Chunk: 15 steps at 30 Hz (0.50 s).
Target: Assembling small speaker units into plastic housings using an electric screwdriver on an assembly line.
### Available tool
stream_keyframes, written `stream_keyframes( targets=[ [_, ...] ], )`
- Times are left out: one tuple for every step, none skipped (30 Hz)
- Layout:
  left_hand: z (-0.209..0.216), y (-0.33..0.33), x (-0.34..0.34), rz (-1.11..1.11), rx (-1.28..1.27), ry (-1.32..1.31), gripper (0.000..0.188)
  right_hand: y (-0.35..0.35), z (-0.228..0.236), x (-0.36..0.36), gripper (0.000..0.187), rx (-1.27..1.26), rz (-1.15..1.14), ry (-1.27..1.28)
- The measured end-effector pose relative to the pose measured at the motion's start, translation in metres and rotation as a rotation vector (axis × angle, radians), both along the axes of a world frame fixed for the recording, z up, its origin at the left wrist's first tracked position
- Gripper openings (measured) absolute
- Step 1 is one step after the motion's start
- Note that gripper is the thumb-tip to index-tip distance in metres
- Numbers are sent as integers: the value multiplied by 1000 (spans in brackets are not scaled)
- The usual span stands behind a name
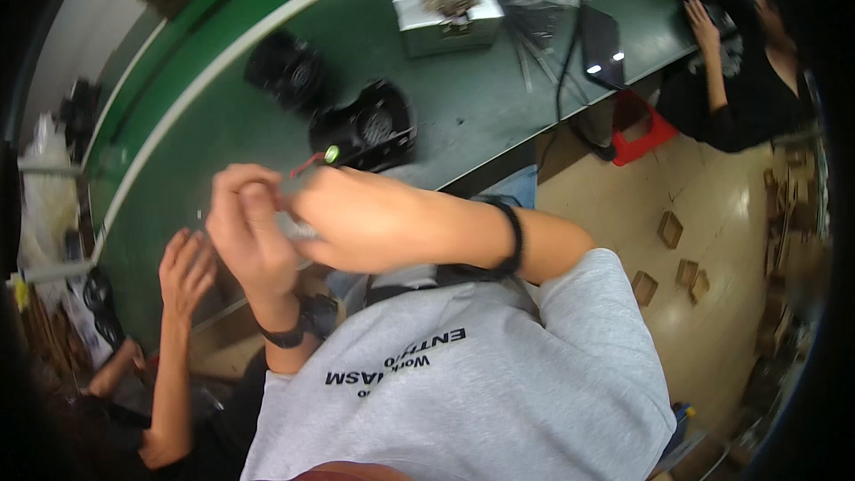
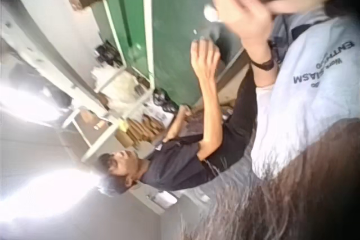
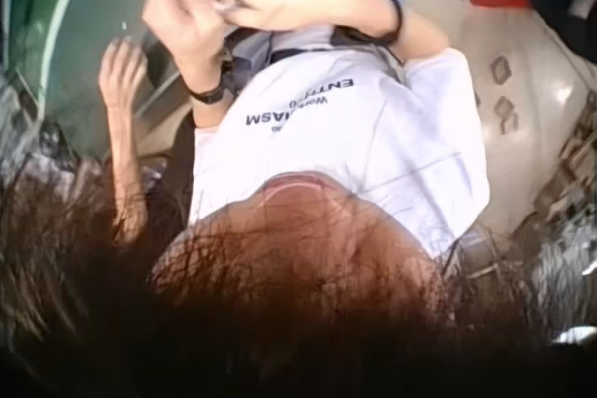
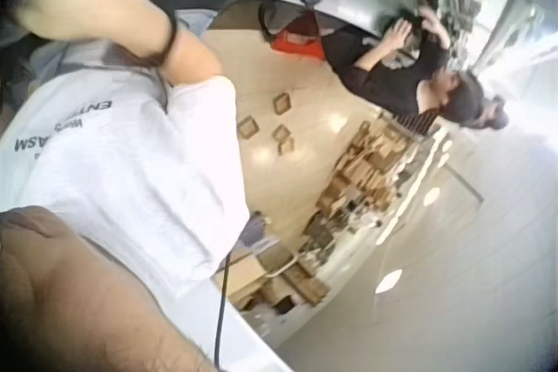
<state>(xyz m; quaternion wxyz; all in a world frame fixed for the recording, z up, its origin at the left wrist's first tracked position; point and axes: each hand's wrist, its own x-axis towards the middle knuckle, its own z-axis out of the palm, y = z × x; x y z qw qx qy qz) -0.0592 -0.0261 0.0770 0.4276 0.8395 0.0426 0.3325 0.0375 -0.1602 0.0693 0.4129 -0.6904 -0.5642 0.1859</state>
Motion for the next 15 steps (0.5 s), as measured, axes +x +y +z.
stream_keyframes(
  targets=[
    [5,-14,25,-123,198,-68,12,-41,13,19,27,-148,90,92],
    [4,-31,44,-257,271,-99,6,-79,27,35,28,-77,156,165],
    [8,-55,60,-350,381,-18,7,-121,39,45,25,9,99,211],
    [12,-77,76,-388,487,26,10,-159,51,53,20,40,-31,218],
    [11,-97,91,-392,610,67,9,-191,48,62,16,212,-217,186],
    [5,-109,105,-388,729,110,9,-218,46,68,15,286,-518,453],
    [-3,-116,117,-398,745,91,9,-233,46,84,17,456,-701,400],
    [-12,-121,127,-362,829,140,8,-247,39,111,20,528,-877,302],
    [-21,-127,137,-326,910,193,7,-265,32,141,20,542,-993,272],
    [-27,-132,146,-343,927,177,7,-278,19,172,22,588,-1081,181],
    [-31,-134,151,-333,954,222,7,-292,6,204,23,549,-1127,153],
    [-35,-135,153,-321,981,274,8,-301,-4,232,26,430,-1189,151],
    [-38,-135,154,-312,993,286,8,-302,-14,258,30,296,-1242,91],
    [-38,-136,157,-328,1011,282,8,-304,-22,281,34,151,-1181,-38],
    [-34,-135,156,-308,1017,363,10,-294,-26,303,38,67,-1114,-152]
  ],
)
